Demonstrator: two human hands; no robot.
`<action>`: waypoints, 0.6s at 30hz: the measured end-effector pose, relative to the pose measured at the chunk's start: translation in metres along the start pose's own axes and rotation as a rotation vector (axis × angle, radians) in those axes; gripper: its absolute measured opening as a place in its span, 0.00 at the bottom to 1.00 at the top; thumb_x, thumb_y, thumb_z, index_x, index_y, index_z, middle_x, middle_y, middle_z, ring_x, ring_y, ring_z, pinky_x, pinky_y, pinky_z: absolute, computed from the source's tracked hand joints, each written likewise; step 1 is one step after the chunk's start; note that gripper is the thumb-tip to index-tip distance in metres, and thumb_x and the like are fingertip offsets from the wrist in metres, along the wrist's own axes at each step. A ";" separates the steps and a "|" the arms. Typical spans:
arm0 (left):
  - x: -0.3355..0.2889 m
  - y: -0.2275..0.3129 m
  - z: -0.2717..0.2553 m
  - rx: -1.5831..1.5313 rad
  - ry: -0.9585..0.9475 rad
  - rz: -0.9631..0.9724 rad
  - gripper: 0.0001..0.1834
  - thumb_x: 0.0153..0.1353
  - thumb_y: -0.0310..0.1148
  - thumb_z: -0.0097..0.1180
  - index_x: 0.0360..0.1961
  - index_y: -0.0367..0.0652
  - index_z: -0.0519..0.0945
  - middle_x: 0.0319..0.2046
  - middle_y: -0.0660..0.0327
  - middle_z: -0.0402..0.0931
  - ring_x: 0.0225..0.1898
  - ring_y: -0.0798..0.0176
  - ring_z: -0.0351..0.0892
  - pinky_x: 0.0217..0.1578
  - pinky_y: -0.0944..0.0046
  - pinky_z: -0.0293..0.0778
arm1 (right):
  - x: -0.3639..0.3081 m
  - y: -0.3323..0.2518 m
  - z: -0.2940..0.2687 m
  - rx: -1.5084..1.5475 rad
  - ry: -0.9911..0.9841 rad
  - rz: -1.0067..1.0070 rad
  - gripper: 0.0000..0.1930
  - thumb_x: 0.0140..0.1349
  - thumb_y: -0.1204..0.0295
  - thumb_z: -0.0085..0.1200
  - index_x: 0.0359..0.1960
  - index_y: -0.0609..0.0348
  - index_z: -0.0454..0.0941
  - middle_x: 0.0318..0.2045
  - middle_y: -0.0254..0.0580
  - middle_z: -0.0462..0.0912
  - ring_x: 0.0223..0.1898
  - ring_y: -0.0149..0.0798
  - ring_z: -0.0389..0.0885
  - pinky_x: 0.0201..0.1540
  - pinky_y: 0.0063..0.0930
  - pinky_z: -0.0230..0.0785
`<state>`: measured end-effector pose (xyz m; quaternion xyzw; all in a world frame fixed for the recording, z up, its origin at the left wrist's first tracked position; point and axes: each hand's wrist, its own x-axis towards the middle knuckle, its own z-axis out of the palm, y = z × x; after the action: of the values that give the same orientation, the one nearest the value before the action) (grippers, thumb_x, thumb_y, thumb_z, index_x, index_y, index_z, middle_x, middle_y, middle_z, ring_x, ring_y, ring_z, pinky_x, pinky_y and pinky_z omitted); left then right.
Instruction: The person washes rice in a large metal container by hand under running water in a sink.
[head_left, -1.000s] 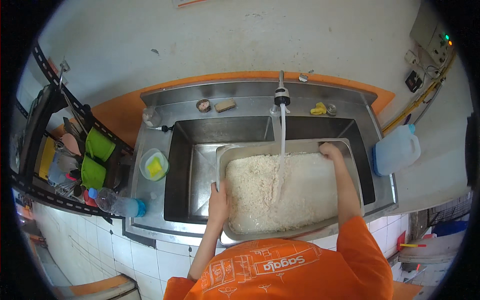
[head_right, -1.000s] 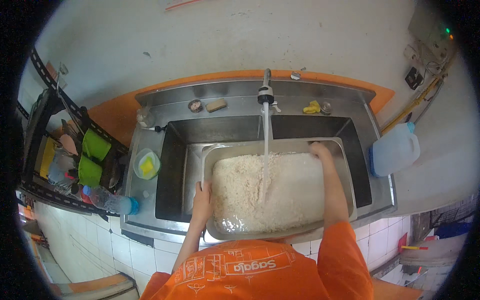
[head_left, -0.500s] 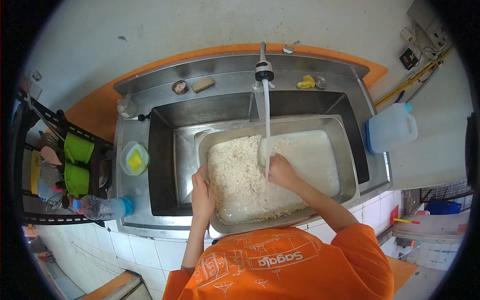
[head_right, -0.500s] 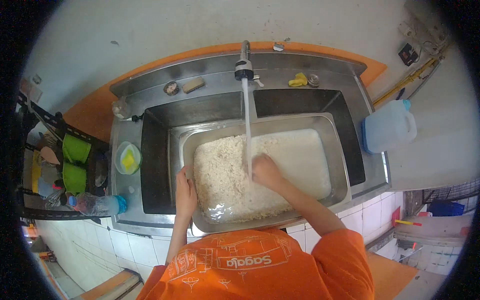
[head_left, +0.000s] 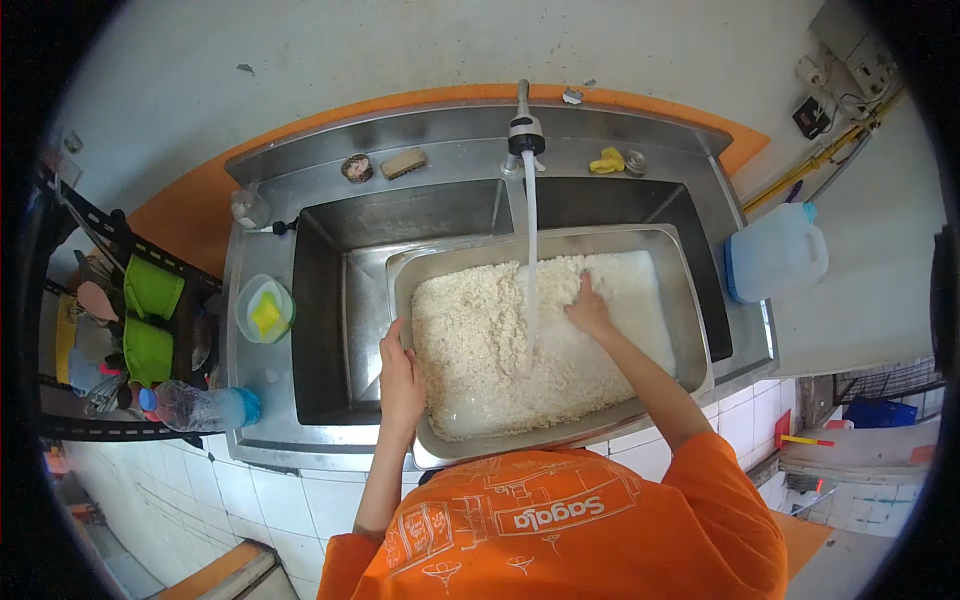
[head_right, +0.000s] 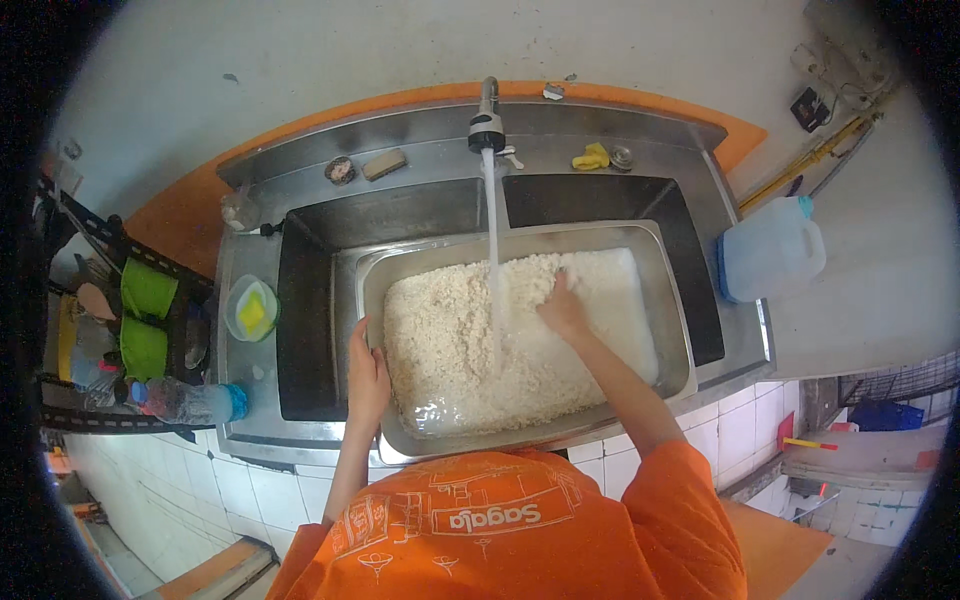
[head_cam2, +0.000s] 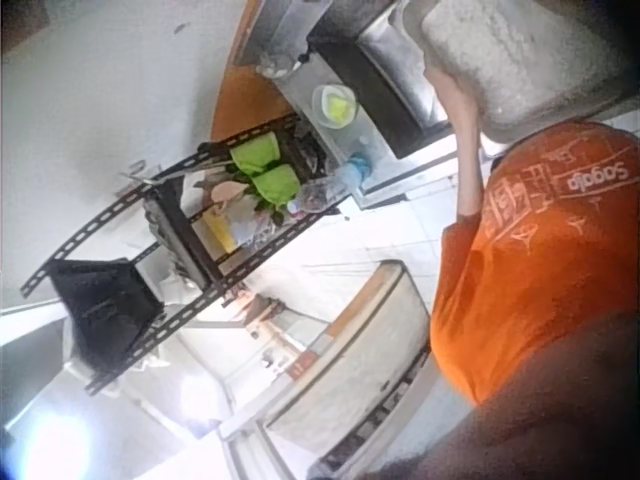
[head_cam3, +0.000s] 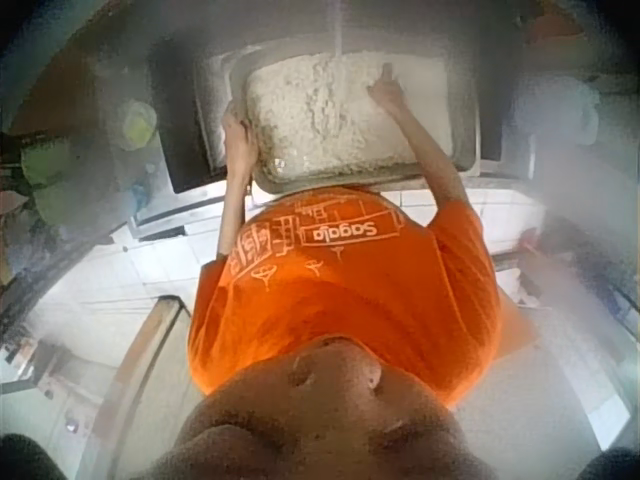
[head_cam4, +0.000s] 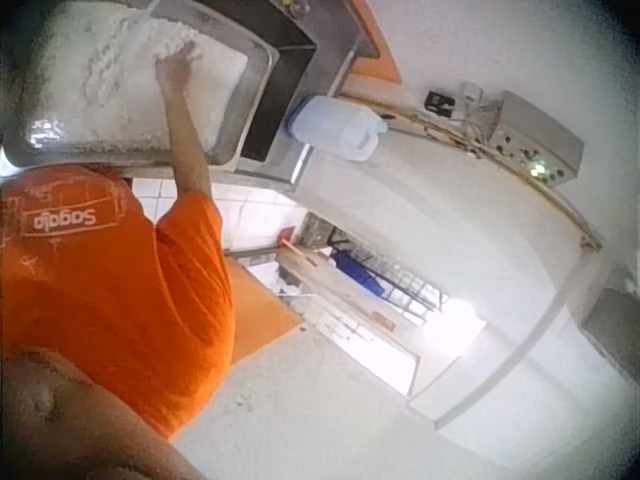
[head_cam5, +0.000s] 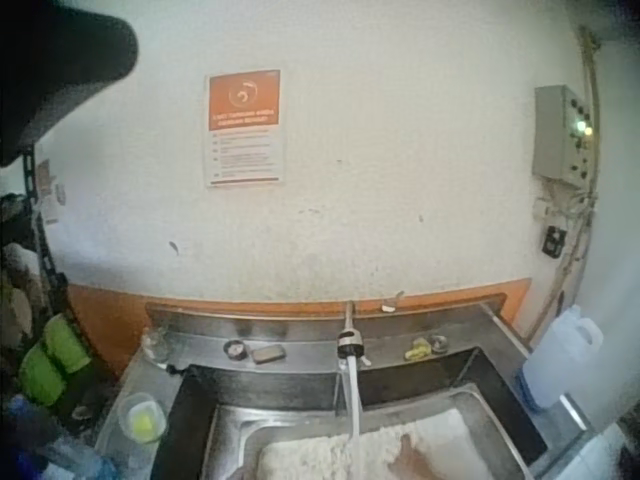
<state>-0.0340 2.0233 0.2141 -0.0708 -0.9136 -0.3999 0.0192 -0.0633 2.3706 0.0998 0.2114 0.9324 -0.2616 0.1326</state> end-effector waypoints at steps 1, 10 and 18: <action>0.000 -0.001 0.000 0.012 0.009 0.017 0.24 0.61 0.21 0.35 0.60 0.39 0.55 0.54 0.44 0.59 0.52 0.40 0.65 0.50 0.51 0.65 | -0.003 0.001 0.002 0.133 -0.048 0.069 0.32 0.50 0.64 0.58 0.59 0.50 0.62 0.63 0.56 0.52 0.60 0.55 0.59 0.55 0.45 0.64; -0.002 -0.001 0.002 -0.011 0.010 0.012 0.24 0.61 0.21 0.35 0.60 0.39 0.54 0.54 0.44 0.59 0.52 0.39 0.65 0.50 0.52 0.66 | 0.027 0.005 -0.047 -0.239 -0.787 0.298 0.35 0.49 0.60 0.59 0.55 0.70 0.62 0.59 0.62 0.61 0.56 0.59 0.66 0.50 0.47 0.68; -0.005 -0.006 -0.002 -0.015 0.015 -0.008 0.24 0.60 0.21 0.35 0.60 0.38 0.54 0.56 0.44 0.57 0.54 0.39 0.64 0.53 0.52 0.64 | -0.081 0.017 -0.011 -0.523 -0.037 -0.900 0.37 0.45 0.51 0.58 0.54 0.63 0.66 0.53 0.60 0.68 0.56 0.53 0.67 0.54 0.50 0.61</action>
<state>-0.0302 2.0178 0.2106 -0.0642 -0.9107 -0.4074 0.0239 0.0138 2.3634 0.1304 -0.2555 0.9626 -0.0548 0.0719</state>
